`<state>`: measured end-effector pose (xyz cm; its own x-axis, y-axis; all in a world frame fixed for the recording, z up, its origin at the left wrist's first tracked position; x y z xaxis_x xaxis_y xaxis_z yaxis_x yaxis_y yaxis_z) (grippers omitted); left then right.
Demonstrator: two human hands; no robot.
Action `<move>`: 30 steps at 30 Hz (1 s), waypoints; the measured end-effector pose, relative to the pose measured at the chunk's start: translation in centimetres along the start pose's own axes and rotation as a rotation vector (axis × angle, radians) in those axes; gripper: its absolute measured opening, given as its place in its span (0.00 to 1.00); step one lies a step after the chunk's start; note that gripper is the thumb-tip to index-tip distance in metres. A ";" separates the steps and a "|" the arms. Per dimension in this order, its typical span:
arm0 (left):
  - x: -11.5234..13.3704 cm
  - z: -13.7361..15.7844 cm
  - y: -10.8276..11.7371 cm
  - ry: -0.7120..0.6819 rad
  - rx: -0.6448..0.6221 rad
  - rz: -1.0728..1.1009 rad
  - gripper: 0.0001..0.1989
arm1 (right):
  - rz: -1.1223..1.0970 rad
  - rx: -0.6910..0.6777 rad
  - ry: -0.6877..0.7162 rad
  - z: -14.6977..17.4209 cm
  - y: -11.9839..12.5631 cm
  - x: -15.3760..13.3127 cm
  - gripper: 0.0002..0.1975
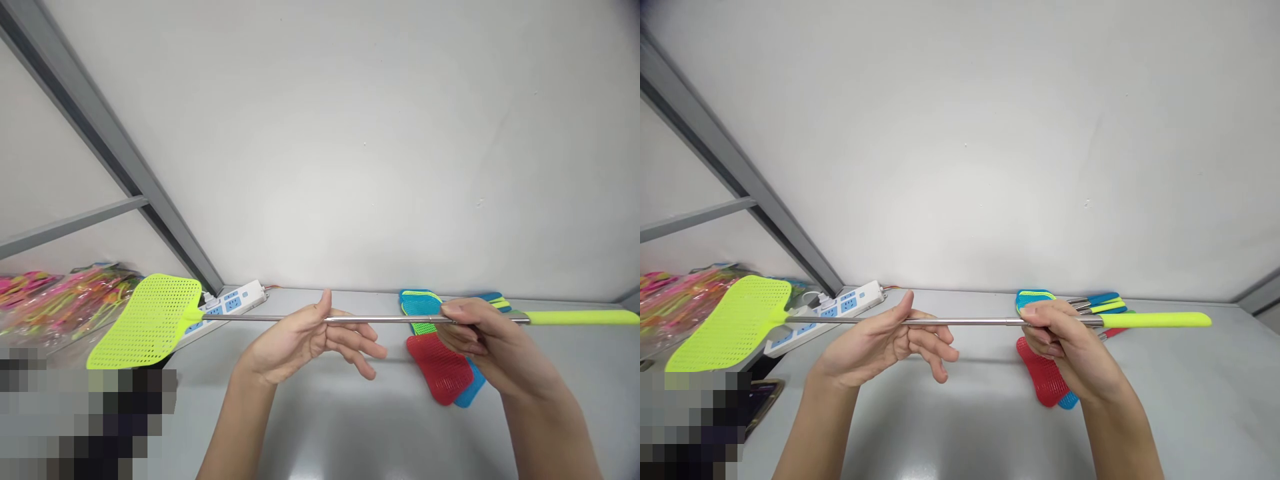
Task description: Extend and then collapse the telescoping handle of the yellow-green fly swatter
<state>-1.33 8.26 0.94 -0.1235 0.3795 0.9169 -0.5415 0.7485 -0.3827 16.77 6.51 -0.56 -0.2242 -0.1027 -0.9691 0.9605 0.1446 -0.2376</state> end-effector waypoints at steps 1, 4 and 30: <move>0.0 0.1 0.1 0.001 0.001 -0.003 0.30 | 0.003 0.003 0.003 0.0 0.0 0.0 0.20; 0.2 0.4 0.3 0.002 0.010 -0.008 0.30 | 0.010 0.004 0.016 0.1 0.2 -0.2 0.20; 0.8 0.2 0.7 -0.099 0.145 -0.097 0.27 | 0.003 -0.039 -0.023 0.0 -0.7 -0.1 0.21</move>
<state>-1.98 9.03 1.45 -0.1422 0.2484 0.9582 -0.6680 0.6903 -0.2781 16.16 6.38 -0.29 -0.2168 -0.1252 -0.9682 0.9540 0.1831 -0.2373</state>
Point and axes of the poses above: each hand's wrist, its own z-axis away from the middle knuckle, its own y-axis out of the back of the hand, x = y × z, the point moved 6 cm from there along -z, towards the middle knuckle, and after that the axes turned 1 degree about -y, right-handed, at the moved point
